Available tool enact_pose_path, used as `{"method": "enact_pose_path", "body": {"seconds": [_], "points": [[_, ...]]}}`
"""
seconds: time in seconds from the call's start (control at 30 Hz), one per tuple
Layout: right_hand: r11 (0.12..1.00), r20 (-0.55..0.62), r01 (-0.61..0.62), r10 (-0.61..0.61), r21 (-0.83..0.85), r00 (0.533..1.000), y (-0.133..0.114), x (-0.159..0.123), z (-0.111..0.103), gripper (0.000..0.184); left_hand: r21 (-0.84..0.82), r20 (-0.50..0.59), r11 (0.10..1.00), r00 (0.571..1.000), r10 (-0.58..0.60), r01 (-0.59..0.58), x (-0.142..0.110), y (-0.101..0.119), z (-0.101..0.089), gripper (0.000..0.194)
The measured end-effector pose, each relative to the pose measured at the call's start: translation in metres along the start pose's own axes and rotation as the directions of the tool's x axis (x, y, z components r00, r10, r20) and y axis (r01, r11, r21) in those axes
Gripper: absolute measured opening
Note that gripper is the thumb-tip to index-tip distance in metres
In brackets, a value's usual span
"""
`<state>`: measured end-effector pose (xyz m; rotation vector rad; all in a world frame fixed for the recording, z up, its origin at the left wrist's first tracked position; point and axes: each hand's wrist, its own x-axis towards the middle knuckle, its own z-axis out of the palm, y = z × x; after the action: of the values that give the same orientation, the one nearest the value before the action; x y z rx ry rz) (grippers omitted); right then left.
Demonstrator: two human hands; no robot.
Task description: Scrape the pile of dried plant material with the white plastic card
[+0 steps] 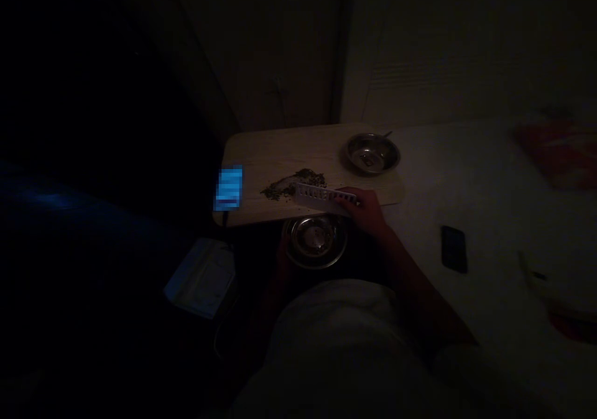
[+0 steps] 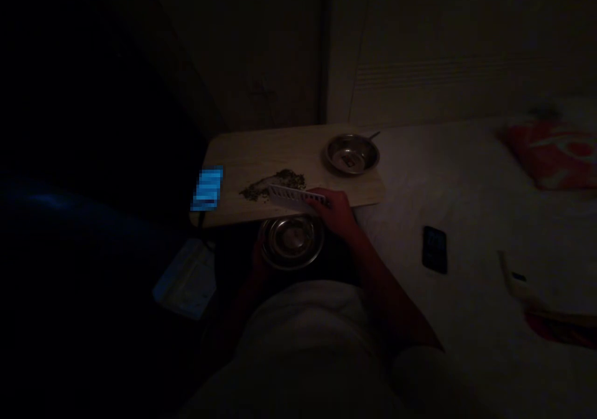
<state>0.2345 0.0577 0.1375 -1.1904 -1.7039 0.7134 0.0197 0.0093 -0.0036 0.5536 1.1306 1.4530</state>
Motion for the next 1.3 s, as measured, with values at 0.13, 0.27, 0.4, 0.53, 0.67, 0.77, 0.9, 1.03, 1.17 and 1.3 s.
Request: {"method": "enact_pose_path", "body": {"seconds": [0.13, 0.27, 0.4, 0.53, 0.67, 0.77, 0.9, 1.03, 1.17, 1.3], "points": [[1.0, 0.002, -0.011, 0.011, 0.01, 1.0, 0.002, 0.0, 0.0, 0.025, 0.023, 0.021, 1.0, 1.0, 0.009, -0.009, -0.002, 0.004, 0.002, 0.043], [1.0, -0.071, -0.016, 0.016, 0.007, 0.997, 0.005, 0.001, 0.0, 0.026, 0.031, 0.035, 0.999, 0.999, 0.016, -0.017, -0.007, 0.01, 0.004, 0.039], [1.0, -0.06, -0.009, 0.009, -0.001, 0.998, 0.005, 0.003, 0.001, 0.026, 0.033, -0.022, 0.999, 1.0, -0.019, 0.02, -0.011, 0.015, 0.004, 0.025], [1.0, -0.013, 0.012, -0.012, -0.005, 1.0, 0.003, 0.002, 0.003, 0.025, 0.002, -0.023, 0.998, 0.998, -0.058, 0.058, -0.008, 0.014, 0.008, 0.033], [1.0, -0.001, 0.007, -0.007, 0.015, 1.0, 0.003, 0.001, 0.002, 0.024, 0.001, -0.012, 0.999, 0.999, -0.049, 0.049, -0.009, 0.015, 0.011, 0.038], [1.0, 0.016, 0.004, -0.004, 0.03, 1.0, 0.004, 0.0, 0.0, 0.023, 0.031, 0.034, 0.998, 0.998, -0.05, 0.049, -0.012, 0.018, 0.006, 0.033], [0.997, 0.085, -0.006, -0.001, 0.08, 0.996, 0.004, -0.002, -0.004, 0.022, 0.01, 0.007, 1.0, 1.0, -0.03, 0.03, -0.012, 0.018, 0.003, 0.034], [0.991, 0.134, -0.051, 0.034, 0.127, 0.99, 0.003, -0.004, -0.008, 0.022, -0.036, -0.009, 0.999, 1.0, -0.009, 0.008, -0.007, 0.013, 0.006, 0.04], [0.994, 0.042, -0.061, 0.058, 0.089, 0.997, 0.007, -0.005, -0.012, 0.024, -0.038, -0.032, 0.999, 0.999, -0.005, 0.004, -0.004, 0.009, 0.003, 0.034], [0.994, -0.13, -0.087, 0.094, 0.063, 0.987, 0.015, -0.004, -0.016, 0.027, -0.045, -0.05, 0.999, 0.999, -0.005, 0.003, -0.002, 0.007, -0.002, 0.029]]}}
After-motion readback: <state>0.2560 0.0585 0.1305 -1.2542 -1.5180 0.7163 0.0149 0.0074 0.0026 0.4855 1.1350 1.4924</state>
